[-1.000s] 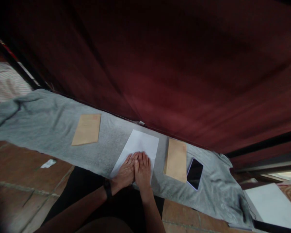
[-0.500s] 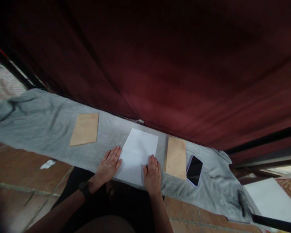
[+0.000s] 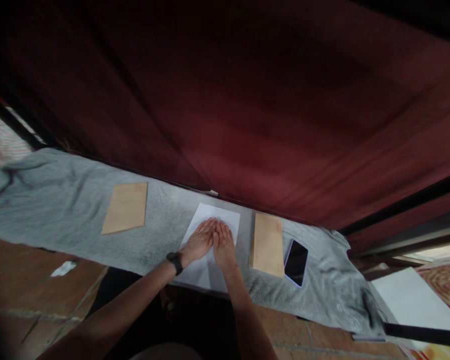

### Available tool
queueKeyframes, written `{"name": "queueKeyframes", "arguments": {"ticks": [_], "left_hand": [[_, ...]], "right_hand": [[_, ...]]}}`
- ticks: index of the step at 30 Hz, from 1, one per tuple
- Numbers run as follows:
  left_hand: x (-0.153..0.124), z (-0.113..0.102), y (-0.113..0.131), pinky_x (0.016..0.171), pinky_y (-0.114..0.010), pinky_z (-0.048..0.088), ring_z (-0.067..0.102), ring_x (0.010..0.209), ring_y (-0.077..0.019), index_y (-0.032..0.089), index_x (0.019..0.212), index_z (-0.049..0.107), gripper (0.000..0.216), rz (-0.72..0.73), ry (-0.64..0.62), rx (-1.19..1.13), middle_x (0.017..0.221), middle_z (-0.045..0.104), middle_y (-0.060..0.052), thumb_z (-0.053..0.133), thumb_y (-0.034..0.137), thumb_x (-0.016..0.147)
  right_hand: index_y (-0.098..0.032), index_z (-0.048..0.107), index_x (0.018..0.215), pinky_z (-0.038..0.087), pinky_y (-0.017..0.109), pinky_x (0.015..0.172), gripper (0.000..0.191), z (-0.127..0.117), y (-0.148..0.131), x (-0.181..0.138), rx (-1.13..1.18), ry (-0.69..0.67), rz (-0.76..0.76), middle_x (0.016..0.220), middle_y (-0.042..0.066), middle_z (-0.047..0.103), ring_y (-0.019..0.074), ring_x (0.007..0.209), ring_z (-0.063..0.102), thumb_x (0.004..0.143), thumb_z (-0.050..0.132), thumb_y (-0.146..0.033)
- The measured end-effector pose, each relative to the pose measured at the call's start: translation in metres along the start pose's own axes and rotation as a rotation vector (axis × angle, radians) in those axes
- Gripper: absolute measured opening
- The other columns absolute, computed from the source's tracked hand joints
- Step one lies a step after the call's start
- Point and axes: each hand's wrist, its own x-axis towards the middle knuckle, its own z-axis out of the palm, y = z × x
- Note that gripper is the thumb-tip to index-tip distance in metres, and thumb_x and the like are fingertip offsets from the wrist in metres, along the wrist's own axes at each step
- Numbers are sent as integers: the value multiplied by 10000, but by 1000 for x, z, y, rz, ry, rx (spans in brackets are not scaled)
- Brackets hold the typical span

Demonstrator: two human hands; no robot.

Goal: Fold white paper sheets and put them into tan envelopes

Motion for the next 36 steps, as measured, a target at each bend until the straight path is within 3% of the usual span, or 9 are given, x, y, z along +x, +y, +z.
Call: {"name": "queueKeyframes", "arguments": {"ticks": [4,8,11,14,17,22,25,28,36], "left_hand": [[20,3,-29,1258,-445,227,317,1522,-253,65,1519,434,563,-102,-6,40,1605,400,-156,312,242,999],[8,-3,-69,1270,-439,185,291,1533,-243,82,1544,405,582,-190,51,109,1611,393,-136,306,278,1005],[0,-7,-82,1271,-444,177,281,1537,-244,82,1549,398,587,-214,56,132,1609,397,-129,307,283,1005],[-10,-10,-86,1267,-467,196,302,1528,-262,84,1536,421,574,-248,77,127,1598,415,-137,320,285,1008],[-34,-14,-89,1258,-450,245,367,1498,-240,87,1520,444,562,-206,66,62,1574,455,-136,332,201,982],[-108,-39,-84,1258,-444,270,401,1477,-178,291,1476,517,661,124,-92,-136,1561,491,2,420,56,866],[-142,-55,-73,1266,-474,242,361,1501,-202,363,1539,409,807,247,-178,-174,1618,400,27,516,51,802],[-150,-59,-67,1257,-487,255,368,1498,-227,374,1548,389,807,258,-173,-139,1615,408,20,577,81,820],[-137,-57,-59,1194,-425,357,529,1374,-202,330,1347,637,421,214,-159,-166,1463,602,3,602,201,948]], "right_hand": [[-152,494,1500,324,503,1200,503,12,16,24,-138,-21,7,1562,138,473,261,1458,430,1077,270,-309],[-95,477,1503,354,518,1165,534,14,42,20,-236,85,80,1541,189,487,306,1426,461,1074,289,-352],[-55,503,1470,385,523,1139,537,14,52,17,-245,167,113,1493,221,534,324,1384,502,1070,295,-346],[-57,524,1446,417,529,1122,511,12,55,7,-210,220,105,1464,233,561,319,1361,526,1060,314,-320],[-102,508,1461,450,512,1122,482,3,58,-22,-105,216,25,1460,198,574,277,1377,516,1042,322,-250],[-211,451,1522,453,487,1160,593,-26,58,-104,59,32,-148,1500,103,557,224,1412,492,950,355,-88],[-250,404,1556,435,496,1182,696,-48,51,-136,71,-125,-186,1565,65,487,227,1450,447,883,407,-70],[-245,395,1561,416,508,1197,747,-64,42,-143,78,-213,-202,1596,59,440,234,1477,406,837,449,-70],[-263,453,1527,387,539,1208,646,-75,30,-131,63,-262,-185,1571,57,477,249,1458,434,896,517,-145]]}}
